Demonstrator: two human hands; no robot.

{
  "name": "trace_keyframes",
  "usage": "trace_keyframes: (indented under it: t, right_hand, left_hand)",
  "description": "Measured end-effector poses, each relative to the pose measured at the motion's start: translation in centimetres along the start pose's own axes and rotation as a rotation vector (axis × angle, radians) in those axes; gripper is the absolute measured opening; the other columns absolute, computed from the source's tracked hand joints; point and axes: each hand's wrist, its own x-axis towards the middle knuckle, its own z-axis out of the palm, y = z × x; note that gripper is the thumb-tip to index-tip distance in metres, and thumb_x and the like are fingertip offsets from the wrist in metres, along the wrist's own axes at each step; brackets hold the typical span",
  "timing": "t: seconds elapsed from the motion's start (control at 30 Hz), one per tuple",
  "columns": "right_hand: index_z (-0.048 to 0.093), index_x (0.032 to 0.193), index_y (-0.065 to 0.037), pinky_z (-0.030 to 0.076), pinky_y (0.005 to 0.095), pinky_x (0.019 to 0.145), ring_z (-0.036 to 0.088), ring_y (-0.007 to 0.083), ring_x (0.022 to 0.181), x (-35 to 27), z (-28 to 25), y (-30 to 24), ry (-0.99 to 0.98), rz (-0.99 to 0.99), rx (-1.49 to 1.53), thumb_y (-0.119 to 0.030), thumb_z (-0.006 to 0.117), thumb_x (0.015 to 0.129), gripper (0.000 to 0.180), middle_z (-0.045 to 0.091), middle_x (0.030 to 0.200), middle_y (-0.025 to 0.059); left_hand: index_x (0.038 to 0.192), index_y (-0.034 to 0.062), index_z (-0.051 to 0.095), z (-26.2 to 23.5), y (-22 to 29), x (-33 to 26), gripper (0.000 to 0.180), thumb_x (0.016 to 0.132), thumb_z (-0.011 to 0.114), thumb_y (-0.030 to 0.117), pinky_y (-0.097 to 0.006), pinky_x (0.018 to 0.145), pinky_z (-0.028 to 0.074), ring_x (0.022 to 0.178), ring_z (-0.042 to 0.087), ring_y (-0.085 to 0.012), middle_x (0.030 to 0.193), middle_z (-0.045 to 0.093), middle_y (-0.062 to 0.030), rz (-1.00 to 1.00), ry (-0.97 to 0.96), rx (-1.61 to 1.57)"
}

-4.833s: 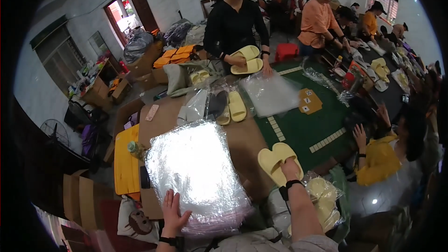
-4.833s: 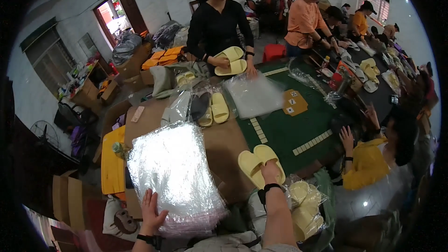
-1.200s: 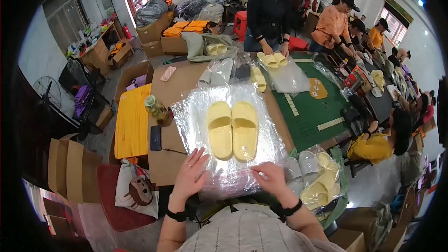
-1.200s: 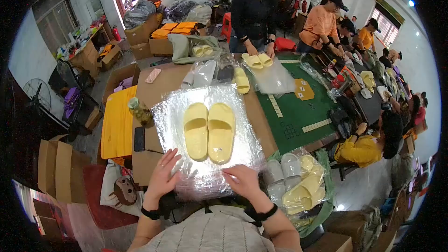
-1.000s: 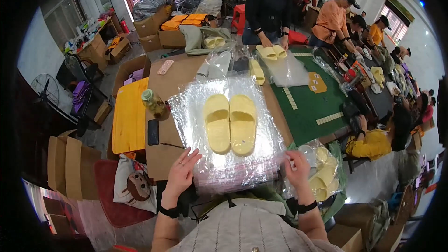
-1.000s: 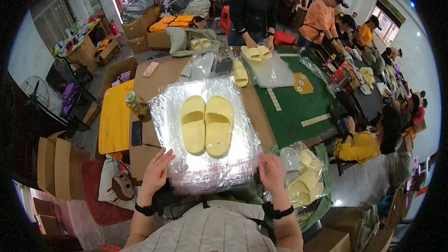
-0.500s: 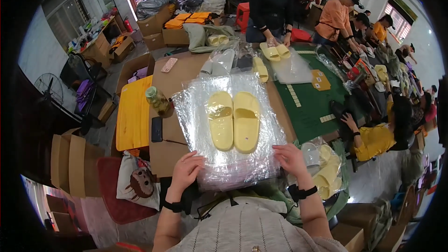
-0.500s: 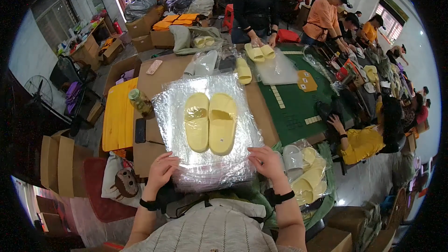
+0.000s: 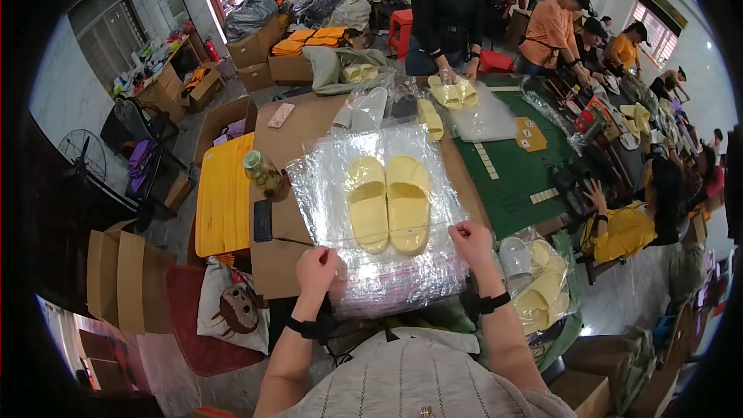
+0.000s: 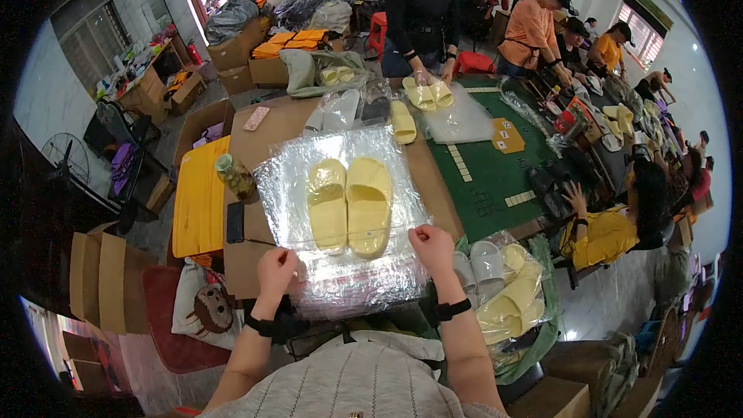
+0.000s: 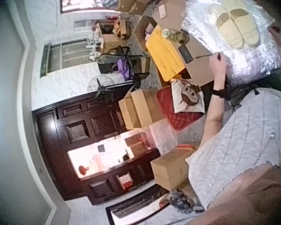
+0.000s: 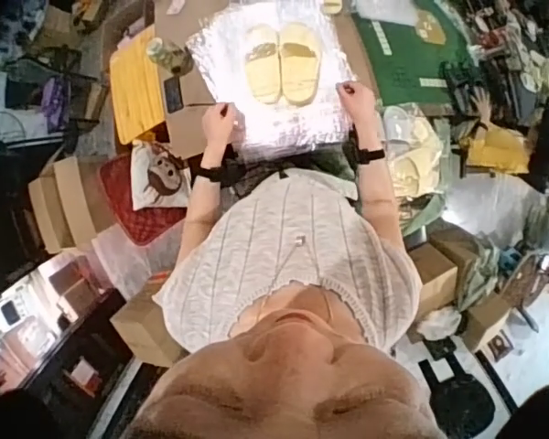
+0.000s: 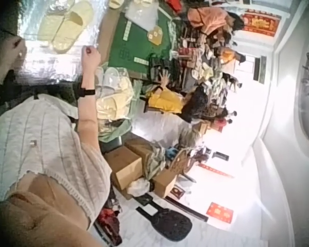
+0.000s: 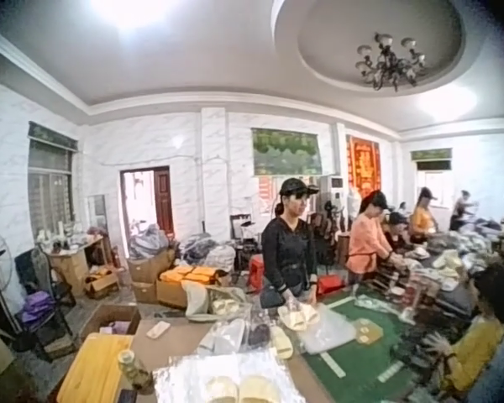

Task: Packaging sandals into plastic bags and placing them into a larger transport sack in a manufacturing facility.

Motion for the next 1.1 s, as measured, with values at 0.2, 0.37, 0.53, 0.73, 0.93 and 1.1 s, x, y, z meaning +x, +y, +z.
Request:
trace_keyframes:
  t: [0.2, 0.37, 0.53, 0.73, 0.93, 1.1]
  right_hand:
    - [0.068, 0.076, -0.005, 0.048, 0.035, 0.056, 0.064, 0.0236, 0.059, -0.1, 0.6, -0.5, 0.015, 0.001, -0.046, -0.026, 0.069, 0.078, 0.022, 0.066, 0.065, 0.0086]
    - [0.067, 0.073, -0.005, 0.048, 0.0363, 0.056, 0.062, 0.0252, 0.06, -0.2, 0.4, -0.8, 0.033, -0.02, -0.078, -0.025, 0.069, 0.077, 0.02, 0.063, 0.062, 0.0073]
    - [0.068, 0.083, -0.008, 0.048, 0.0398, 0.068, 0.059, 0.0294, 0.073, -0.9, -0.2, -2.2, 0.007, -0.068, -0.245, -0.02, 0.068, 0.078, 0.013, 0.062, 0.071, 0.0077]
    - [0.055, 0.122, -0.008, 0.042, 0.043, 0.095, 0.05, 0.0353, 0.116, -3.6, 0.9, -6.3, 0.262, -0.557, -0.265, -0.012, 0.066, 0.08, 0.044, 0.056, 0.125, 0.0119]
    - [0.045, 0.137, -0.011, 0.027, 0.047, 0.112, 0.035, 0.0321, 0.135, -6.4, 5.1, -7.4, -0.263, -0.725, -0.438, -0.041, 0.06, 0.088, 0.06, 0.045, 0.143, 0.0085]
    - [0.043, 0.14, -0.013, 0.02, 0.0515, 0.114, 0.032, 0.0282, 0.138, -5.6, 4.6, -5.5, -0.269, -0.617, -0.502, -0.05, 0.054, 0.089, 0.064, 0.042, 0.146, 0.0049]
  left_hand:
    - [0.114, 0.0086, 0.06, 0.0, 2.1, -0.5, 0.037, 0.079, 0.064, 0.017, -0.042, 0.08, 0.047, 0.093, 0.058, -0.0324, 0.098, 0.063, -0.0117, 0.227, 0.219, 0.284]
    - [0.118, 0.0091, 0.06, -0.2, 5.2, -1.6, 0.038, 0.08, 0.061, 0.008, -0.044, 0.096, 0.041, 0.122, 0.046, -0.035, 0.126, 0.057, -0.0112, 0.697, 0.107, 0.266]
    - [0.128, 0.0151, 0.055, 2.8, 3.7, -1.6, 0.041, 0.087, 0.06, 0.017, -0.051, 0.109, 0.03, 0.135, 0.033, -0.038, 0.145, 0.041, -0.012, 0.687, -0.105, 0.358]
    - [0.134, 0.0176, 0.051, 3.8, 2.4, -1.4, 0.046, 0.089, 0.058, 0.019, -0.052, 0.112, 0.025, 0.138, 0.029, -0.0399, 0.149, 0.034, -0.0138, 0.642, -0.174, 0.361]
    - [0.136, 0.0176, 0.05, 4.0, 2.3, -1.1, 0.047, 0.089, 0.056, 0.016, -0.052, 0.111, 0.025, 0.137, 0.028, -0.0428, 0.15, 0.026, -0.023, 0.605, -0.221, 0.226]
    - [0.136, 0.0174, 0.049, 3.8, 2.7, -1.3, 0.048, 0.088, 0.056, 0.016, -0.053, 0.11, 0.026, 0.137, 0.028, -0.0433, 0.151, 0.024, -0.024, 0.586, -0.24, 0.298]
